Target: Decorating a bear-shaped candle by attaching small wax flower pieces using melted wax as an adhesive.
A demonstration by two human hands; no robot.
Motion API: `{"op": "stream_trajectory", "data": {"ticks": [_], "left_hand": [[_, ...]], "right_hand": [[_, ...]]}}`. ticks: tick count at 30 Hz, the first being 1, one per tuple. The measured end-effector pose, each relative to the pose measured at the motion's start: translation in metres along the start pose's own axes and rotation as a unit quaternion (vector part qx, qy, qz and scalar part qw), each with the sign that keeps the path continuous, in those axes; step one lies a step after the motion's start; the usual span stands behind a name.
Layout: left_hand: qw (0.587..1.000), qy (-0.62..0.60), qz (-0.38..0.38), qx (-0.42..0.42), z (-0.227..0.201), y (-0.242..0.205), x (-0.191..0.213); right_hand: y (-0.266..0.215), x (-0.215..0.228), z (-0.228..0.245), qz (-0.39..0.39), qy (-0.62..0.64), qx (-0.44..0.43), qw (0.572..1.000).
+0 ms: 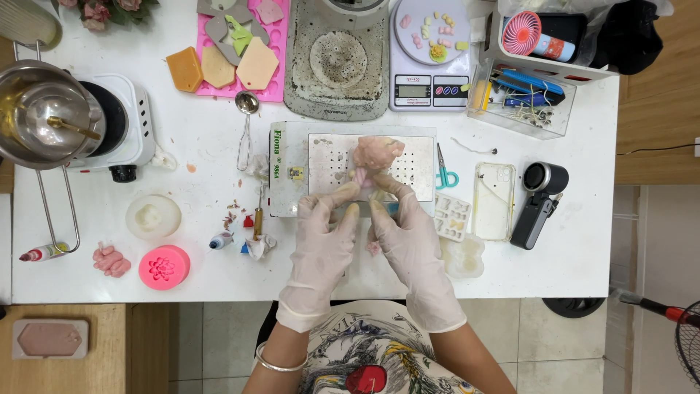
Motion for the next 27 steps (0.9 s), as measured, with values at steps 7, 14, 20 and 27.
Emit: {"op": "stream_trajectory", "data": {"ticks": [7, 14, 20, 27], "left_hand": [[0.921, 0.272, -0.156, -0.233, -0.054, -0.001, 0.011], [0.882, 0.404, -0.140, -0.200, -0.046, 0.027, -0.014], [0.901, 0.356, -0.110, -0.221, -0.054, 0.023, -0.009], [0.990, 0.040, -0.066, -0.116, -0.045, 0.016, 0.014]], "right_hand": [[-0.004, 0.019, -0.006, -0.042, -0.052, -0.017, 0.998], [-0.007, 0.038, -0.029, -0.077, -0.026, 0.018, 0.997], [-0.007, 0.062, -0.033, -0.115, -0.024, -0.008, 0.993], [0.043, 0.122, -0.003, -0.215, 0.008, -0.061, 0.975]]}}
Point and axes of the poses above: each hand's wrist, its own y-axis towards the middle knuckle, its own x-axis out of the back of the hand, z = x × y, the point moved 6 cm from there along y, towards the middle knuckle, and after that the axes turned 2 degrees about x, right-handed, at the moved point
